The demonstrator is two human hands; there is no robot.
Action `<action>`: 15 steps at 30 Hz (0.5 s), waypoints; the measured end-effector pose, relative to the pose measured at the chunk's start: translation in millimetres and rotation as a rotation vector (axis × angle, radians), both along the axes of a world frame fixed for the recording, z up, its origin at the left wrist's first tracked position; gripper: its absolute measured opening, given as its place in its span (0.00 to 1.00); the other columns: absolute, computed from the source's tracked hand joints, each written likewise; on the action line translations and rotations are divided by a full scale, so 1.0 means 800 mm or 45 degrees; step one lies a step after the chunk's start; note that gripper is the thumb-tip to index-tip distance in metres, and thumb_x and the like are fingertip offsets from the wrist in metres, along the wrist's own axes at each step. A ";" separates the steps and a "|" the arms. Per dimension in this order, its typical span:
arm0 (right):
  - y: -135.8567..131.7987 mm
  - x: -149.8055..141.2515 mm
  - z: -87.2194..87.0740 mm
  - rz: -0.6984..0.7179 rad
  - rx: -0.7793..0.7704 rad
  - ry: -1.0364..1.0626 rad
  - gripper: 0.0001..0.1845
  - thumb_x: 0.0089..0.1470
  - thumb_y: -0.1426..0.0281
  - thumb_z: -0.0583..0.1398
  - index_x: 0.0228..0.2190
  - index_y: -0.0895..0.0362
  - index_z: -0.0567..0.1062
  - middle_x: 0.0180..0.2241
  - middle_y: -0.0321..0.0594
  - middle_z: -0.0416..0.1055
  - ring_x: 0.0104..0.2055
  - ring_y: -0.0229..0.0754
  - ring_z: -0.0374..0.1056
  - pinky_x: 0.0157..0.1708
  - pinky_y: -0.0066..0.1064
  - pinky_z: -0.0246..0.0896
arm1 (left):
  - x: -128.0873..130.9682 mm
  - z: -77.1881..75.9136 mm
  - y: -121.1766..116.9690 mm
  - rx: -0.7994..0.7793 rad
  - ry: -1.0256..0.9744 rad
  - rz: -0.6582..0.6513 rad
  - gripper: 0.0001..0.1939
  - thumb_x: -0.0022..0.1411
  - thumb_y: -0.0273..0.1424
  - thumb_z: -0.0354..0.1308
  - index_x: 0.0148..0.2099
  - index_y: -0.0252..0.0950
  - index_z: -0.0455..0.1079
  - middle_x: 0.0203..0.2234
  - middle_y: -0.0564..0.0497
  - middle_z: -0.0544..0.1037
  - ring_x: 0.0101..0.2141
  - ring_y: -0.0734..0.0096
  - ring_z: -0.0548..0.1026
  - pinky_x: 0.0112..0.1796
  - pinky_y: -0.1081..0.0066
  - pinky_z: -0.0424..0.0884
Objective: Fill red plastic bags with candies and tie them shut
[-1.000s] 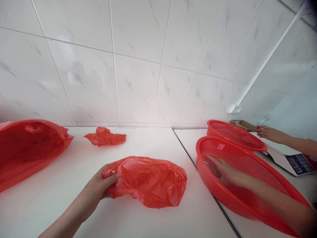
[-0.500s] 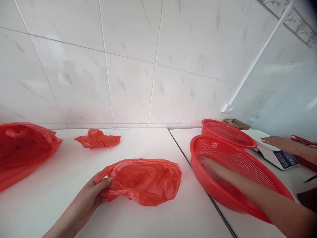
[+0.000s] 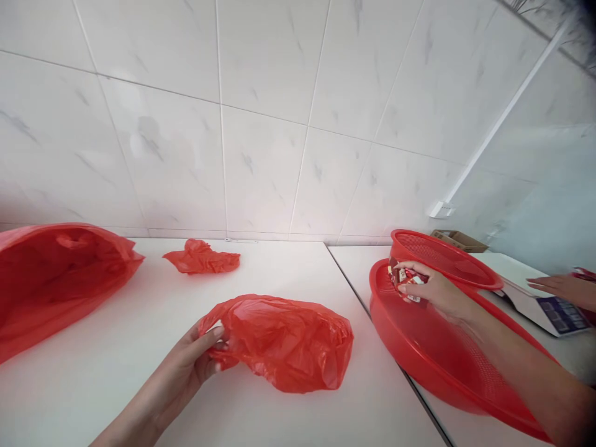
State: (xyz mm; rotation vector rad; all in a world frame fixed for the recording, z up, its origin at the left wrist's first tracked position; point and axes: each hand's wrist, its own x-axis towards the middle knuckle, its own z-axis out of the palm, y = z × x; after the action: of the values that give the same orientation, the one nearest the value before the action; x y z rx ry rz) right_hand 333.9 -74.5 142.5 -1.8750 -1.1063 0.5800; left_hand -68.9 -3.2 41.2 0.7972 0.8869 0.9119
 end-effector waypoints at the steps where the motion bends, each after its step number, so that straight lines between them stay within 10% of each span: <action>1: 0.001 -0.014 0.011 0.060 0.024 0.006 0.17 0.46 0.68 0.58 0.41 0.54 0.69 0.32 0.39 0.70 0.31 0.38 0.67 0.30 0.28 0.61 | 0.001 0.000 -0.001 0.000 -0.018 -0.012 0.16 0.50 0.36 0.66 0.41 0.37 0.71 0.28 0.51 0.75 0.27 0.72 0.73 0.26 0.75 0.71; 5: 0.005 -0.094 0.035 0.567 0.049 -0.008 0.16 0.44 0.73 0.60 0.39 0.51 0.70 0.40 0.36 0.70 0.38 0.38 0.69 0.40 0.29 0.64 | 0.000 0.001 -0.004 -0.006 -0.086 -0.078 0.16 0.52 0.35 0.65 0.43 0.37 0.70 0.31 0.52 0.75 0.27 0.76 0.73 0.25 0.78 0.71; 10: 0.023 -0.176 0.013 1.109 -0.021 -0.378 0.22 0.41 0.77 0.59 0.41 0.48 0.73 0.47 0.36 0.64 0.39 0.37 0.68 0.39 0.28 0.64 | -0.004 -0.003 -0.005 -0.003 -0.116 -0.090 0.14 0.54 0.34 0.63 0.44 0.39 0.69 0.36 0.52 0.74 0.31 0.75 0.74 0.26 0.78 0.72; 15: 0.040 -0.185 0.005 1.182 -0.209 -0.471 0.41 0.38 0.67 0.65 0.56 0.44 0.62 0.59 0.37 0.55 0.54 0.46 0.61 0.49 0.34 0.62 | -0.010 -0.007 -0.005 0.042 -0.153 -0.153 0.12 0.57 0.33 0.61 0.45 0.41 0.68 0.36 0.54 0.73 0.30 0.77 0.72 0.26 0.78 0.71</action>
State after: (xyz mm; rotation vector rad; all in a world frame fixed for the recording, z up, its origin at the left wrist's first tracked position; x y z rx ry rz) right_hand 186.0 -42.8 146.8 -1.5498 -2.2592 0.8577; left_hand -76.6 -7.5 35.3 0.8071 0.7132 0.8608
